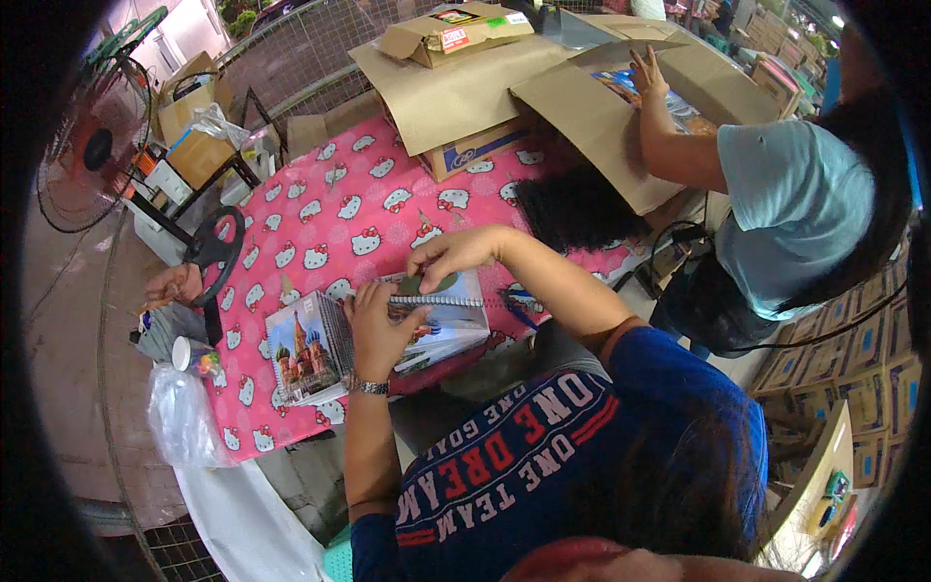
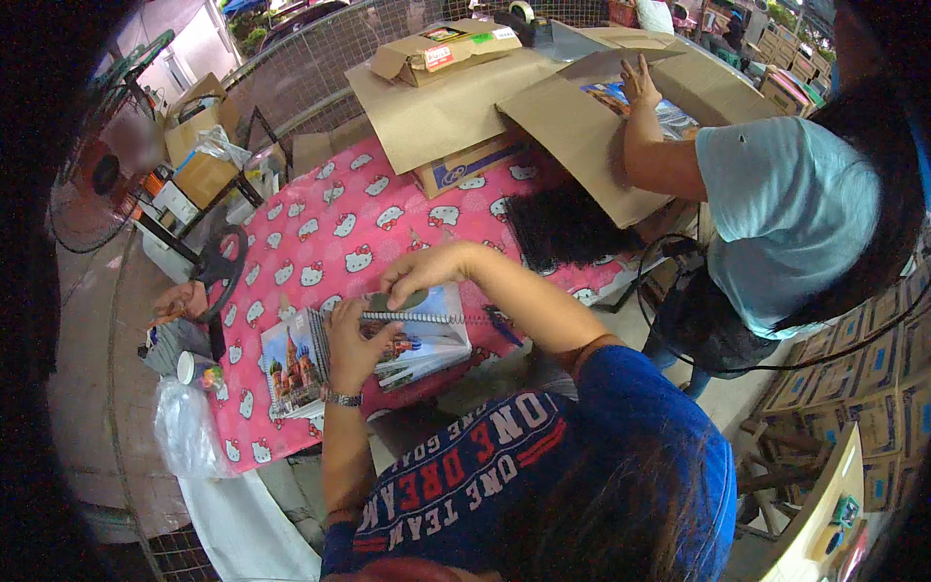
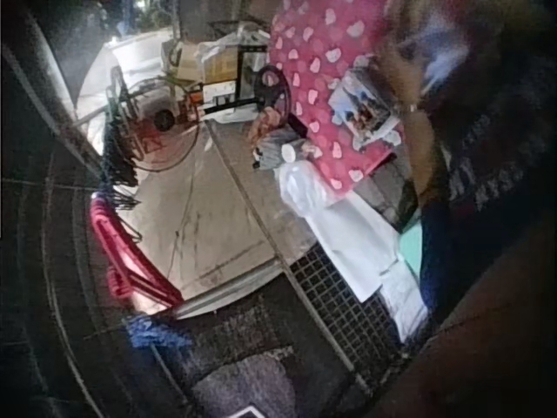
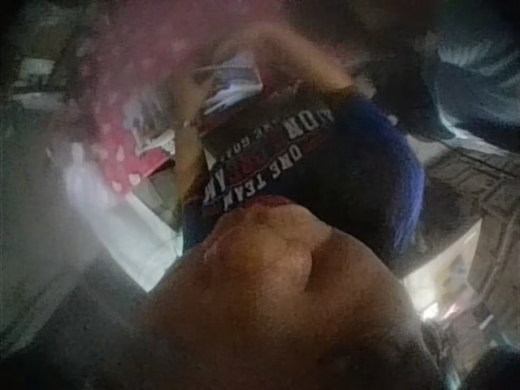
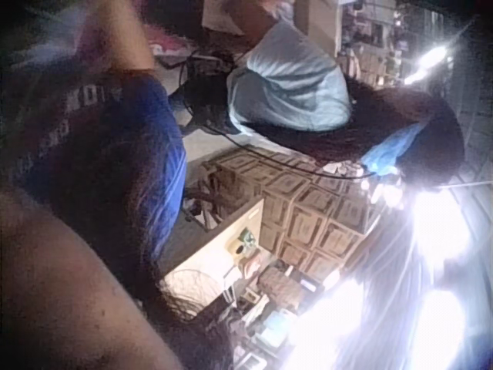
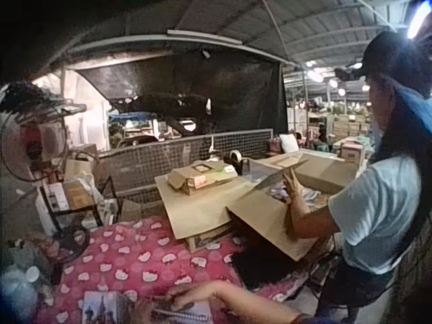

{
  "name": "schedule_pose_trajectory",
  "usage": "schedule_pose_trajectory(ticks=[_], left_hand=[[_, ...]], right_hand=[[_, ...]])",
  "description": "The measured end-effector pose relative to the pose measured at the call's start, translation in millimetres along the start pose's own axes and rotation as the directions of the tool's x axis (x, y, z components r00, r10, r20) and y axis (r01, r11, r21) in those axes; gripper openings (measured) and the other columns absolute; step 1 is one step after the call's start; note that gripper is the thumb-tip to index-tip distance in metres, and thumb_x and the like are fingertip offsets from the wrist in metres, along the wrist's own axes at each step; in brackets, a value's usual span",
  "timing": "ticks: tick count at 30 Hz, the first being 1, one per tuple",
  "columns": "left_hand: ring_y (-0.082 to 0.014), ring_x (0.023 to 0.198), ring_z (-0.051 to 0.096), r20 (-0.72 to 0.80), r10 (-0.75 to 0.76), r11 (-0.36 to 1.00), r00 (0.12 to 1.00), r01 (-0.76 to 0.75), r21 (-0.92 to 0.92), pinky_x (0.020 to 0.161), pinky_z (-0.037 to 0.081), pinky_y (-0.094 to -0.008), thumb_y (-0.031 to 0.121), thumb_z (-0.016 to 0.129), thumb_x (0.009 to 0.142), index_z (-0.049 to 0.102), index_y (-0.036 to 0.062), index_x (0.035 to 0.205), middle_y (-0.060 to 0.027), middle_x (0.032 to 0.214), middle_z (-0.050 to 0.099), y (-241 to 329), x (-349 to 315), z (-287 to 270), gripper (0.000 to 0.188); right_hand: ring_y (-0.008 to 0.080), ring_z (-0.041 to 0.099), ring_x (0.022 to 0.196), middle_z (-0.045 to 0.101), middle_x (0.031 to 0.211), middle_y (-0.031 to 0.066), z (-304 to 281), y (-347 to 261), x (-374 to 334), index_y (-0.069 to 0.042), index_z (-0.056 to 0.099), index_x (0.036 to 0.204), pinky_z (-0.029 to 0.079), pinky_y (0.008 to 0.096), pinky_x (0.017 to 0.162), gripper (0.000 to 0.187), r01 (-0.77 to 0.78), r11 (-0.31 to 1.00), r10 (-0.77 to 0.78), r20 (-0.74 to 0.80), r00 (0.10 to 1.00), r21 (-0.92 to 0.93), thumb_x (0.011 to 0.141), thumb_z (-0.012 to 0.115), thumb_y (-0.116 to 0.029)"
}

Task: The person assembles calendars by hand, aligning stacks of pages with wire coils and pressing the wire into the page holes before placing the finished calendars in a stack.

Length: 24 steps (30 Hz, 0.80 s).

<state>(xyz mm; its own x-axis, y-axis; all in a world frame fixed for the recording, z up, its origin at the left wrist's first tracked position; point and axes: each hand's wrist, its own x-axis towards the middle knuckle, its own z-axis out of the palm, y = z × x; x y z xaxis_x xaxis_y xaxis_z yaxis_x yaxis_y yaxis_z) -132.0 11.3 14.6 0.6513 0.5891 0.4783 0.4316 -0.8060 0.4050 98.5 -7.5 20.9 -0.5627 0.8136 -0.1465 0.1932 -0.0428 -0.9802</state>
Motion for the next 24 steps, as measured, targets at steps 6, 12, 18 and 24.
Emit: schedule_pose_trajectory(ticks=[6, 12, 18, 24], left_hand=[[-0.0312, 0.101, 0.056, 0.107, -0.057, 0.995, 0.993, 0.066, -0.079, 0.096, 0.034, -0.0482, 0.032, 0.078, 0.073, 0.062, 0.0065, 0.098, -0.0110, 0.101, 0.062, -7.3, -4.3, -10.3, 0.039], [-0.0346, 0.103, 0.054, 0.024, -0.003, 0.992, 1.000, 0.006, -0.129, 0.090, 0.042, -0.0422, 0.013, 0.074, 0.075, 0.061, 0.0024, 0.100, -0.0152, 0.103, 0.061, -22.5, -11.3, -10.2, 0.030], [-0.0280, 0.099, 0.055, -0.008, -0.019, 0.986, 1.000, 0.017, -0.166, 0.085, 0.045, -0.0363, 0.012, 0.078, 0.072, 0.061, 0.0022, 0.098, -0.0108, 0.099, 0.057, -37.8, -11.6, -16.4, 0.033], [-0.0231, 0.080, 0.060, 0.016, -0.152, 0.958, 0.988, 0.151, -0.243, 0.067, 0.048, -0.0332, 0.016, 0.081, 0.071, 0.062, 0.0027, 0.096, -0.0093, 0.093, 0.057, -47.5, -10.2, -11.5, 0.035]], right_hand=[[0.0111, 0.053, 0.094, 0.060, 0.101, 0.0018, 4.2, 0.9, 5.8, -0.002, 0.060, 0.113, 0.043, 0.0272, 0.084, 0.042, 0.043, 0.993, -0.048, 0.040, 0.998, 0.107, 0.081, 0.071, -0.027], [0.0119, 0.055, 0.098, 0.060, 0.104, 0.0031, 11.2, -3.2, 7.2, -0.003, 0.059, 0.116, 0.044, 0.0280, 0.085, 0.047, 0.147, 0.917, -0.180, 0.056, 0.982, 0.371, 0.079, 0.072, -0.028], [0.0105, 0.054, 0.095, 0.060, 0.101, 0.0013, 12.3, 3.5, 18.3, -0.006, 0.061, 0.113, 0.044, 0.0272, 0.084, 0.042, 0.184, 0.851, -0.241, 0.055, 0.969, 0.492, 0.080, 0.072, -0.029], [0.0125, 0.056, 0.100, 0.061, 0.106, 0.0041, 11.1, -6.1, 24.4, -0.002, 0.059, 0.115, 0.044, 0.0281, 0.090, 0.045, 0.183, 0.840, -0.266, 0.095, 0.959, 0.510, 0.078, 0.072, -0.026]])
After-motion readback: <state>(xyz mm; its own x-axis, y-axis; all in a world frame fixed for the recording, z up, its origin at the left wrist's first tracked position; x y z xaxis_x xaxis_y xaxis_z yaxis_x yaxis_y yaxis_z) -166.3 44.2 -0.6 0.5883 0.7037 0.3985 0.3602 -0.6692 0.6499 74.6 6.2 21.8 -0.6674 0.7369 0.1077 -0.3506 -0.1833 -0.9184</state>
